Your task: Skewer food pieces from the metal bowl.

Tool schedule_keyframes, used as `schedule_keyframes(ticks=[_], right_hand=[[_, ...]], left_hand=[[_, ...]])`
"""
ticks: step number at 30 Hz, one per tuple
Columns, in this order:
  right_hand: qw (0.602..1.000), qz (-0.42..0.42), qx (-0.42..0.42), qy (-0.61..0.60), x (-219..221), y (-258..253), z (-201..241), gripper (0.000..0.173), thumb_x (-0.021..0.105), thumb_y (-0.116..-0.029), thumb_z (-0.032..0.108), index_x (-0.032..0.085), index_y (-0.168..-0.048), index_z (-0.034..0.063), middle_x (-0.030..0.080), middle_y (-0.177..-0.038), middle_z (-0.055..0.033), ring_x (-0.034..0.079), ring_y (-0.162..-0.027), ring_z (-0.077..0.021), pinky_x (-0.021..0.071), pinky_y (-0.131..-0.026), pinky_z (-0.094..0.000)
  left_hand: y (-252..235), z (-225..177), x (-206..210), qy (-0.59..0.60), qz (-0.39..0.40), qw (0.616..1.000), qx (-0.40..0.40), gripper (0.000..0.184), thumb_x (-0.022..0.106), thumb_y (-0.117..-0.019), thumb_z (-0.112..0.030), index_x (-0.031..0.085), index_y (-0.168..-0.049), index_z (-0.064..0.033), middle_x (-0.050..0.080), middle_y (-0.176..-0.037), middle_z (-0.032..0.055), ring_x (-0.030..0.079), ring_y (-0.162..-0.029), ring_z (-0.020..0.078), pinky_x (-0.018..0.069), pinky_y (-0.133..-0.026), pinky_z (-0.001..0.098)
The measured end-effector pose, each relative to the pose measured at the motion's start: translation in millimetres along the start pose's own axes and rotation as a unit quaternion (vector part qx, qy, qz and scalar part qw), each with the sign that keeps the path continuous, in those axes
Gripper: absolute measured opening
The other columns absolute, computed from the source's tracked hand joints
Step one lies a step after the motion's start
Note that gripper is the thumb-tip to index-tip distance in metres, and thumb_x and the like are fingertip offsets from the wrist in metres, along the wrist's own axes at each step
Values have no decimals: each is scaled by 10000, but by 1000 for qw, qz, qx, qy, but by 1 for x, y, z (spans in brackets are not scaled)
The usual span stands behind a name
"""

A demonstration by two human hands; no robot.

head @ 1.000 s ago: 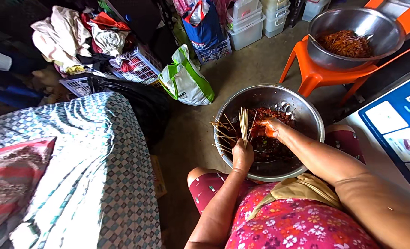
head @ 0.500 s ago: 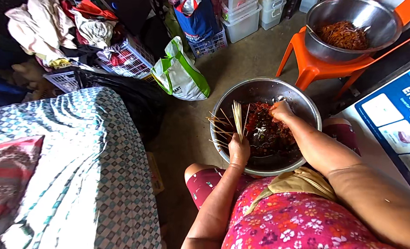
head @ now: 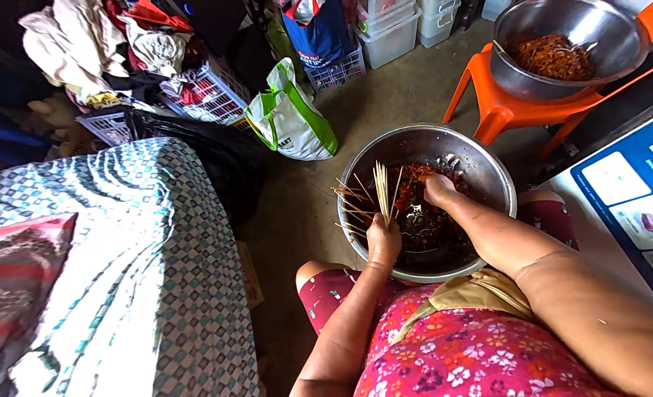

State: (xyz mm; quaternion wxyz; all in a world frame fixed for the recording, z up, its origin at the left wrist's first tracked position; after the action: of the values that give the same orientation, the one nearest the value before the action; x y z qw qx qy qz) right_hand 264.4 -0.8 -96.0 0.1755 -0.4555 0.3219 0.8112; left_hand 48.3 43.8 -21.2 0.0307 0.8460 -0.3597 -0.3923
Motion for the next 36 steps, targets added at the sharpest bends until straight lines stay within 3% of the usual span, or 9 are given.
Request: schedule_keyframes(ticks=[7,11,12,14,16,18,24,29,36], right_hand=[[1000,11,25,-12,9,-9,-12,313,677,-923,113,682,-1230,53,685,-1198,-238,639,-1168,-442,503,-942,-672],[977,-21,47,-207,-1,-15,-22,253,650,-951,123,704,-1147,-28,685,-1145,-271,658,-1095,-421,504,-941,-644],[949,-29,70,-306,-6,-10,-20,248,628,-975,101,672,-1161,-58,675,-1094,-257,667,-973,-359,535,-863,-562],[840,-5,122,-529,-10,1,-13,298,491,-1040,94,540,-1297,-51,609,-1067,-186,634,-801,-233,567,-737,-400],[728,30,146,-669,-13,6,-5,302,378,-1051,129,467,-1313,7,588,-1080,-168,652,-824,-255,581,-757,-418],[676,31,154,-720,-14,8,-1,255,354,-1038,130,485,-1230,26,599,-1002,-151,646,-795,-258,577,-748,-440],[669,52,107,-733,-15,12,4,291,365,-1060,151,502,-1281,21,599,-1049,-133,633,-872,-237,562,-799,-424],[696,36,87,-712,-20,14,6,223,468,-1057,49,508,-1267,-11,604,-986,-106,641,-816,-200,579,-773,-388],[709,36,94,-698,-17,15,4,281,504,-1055,66,509,-1323,-15,608,-1062,-123,638,-839,-197,576,-761,-380]], left_hand=[[0,-1,-1,-11,6,1000,-6,232,535,-1043,-154,604,-1183,17,667,-992,163,669,-931,253,536,-871,431],[0,1,-1,-3,-1,1000,0,227,541,-1042,-156,610,-1167,21,666,-973,163,668,-906,256,538,-855,435],[0,0,-1,-1,-1,1000,1,224,542,-1040,-154,609,-1164,21,665,-967,159,665,-900,254,536,-851,434],[1,0,-1,2,2,1000,5,219,544,-1037,-148,608,-1161,21,661,-959,155,662,-895,250,535,-848,431],[1,-1,-2,2,8,1000,9,219,546,-1034,-145,611,-1159,22,662,-951,154,661,-884,252,535,-841,433],[1,-1,-1,5,10,1000,12,216,547,-1031,-146,615,-1153,19,657,-934,145,655,-867,243,534,-830,427],[1,-2,0,7,14,1000,10,216,549,-1028,-138,612,-1166,16,660,-943,145,658,-874,246,534,-832,430],[2,-1,0,9,12,1000,9,211,556,-1018,-129,615,-1162,13,659,-933,147,658,-865,243,535,-825,434],[2,0,0,17,7,1000,21,205,559,-1016,-135,628,-1137,16,659,-913,141,655,-852,241,536,-816,432]])
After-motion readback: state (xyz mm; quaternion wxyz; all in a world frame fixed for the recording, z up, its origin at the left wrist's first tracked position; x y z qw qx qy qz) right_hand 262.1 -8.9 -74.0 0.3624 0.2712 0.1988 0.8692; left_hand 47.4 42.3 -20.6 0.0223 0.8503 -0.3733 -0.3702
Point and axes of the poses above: each hand's wrist, its own y-axis away from the middle knuckle, its own x-axis out of the palm, z = x × y, the point moved 6 cm from there along -y, towards the middle knuckle
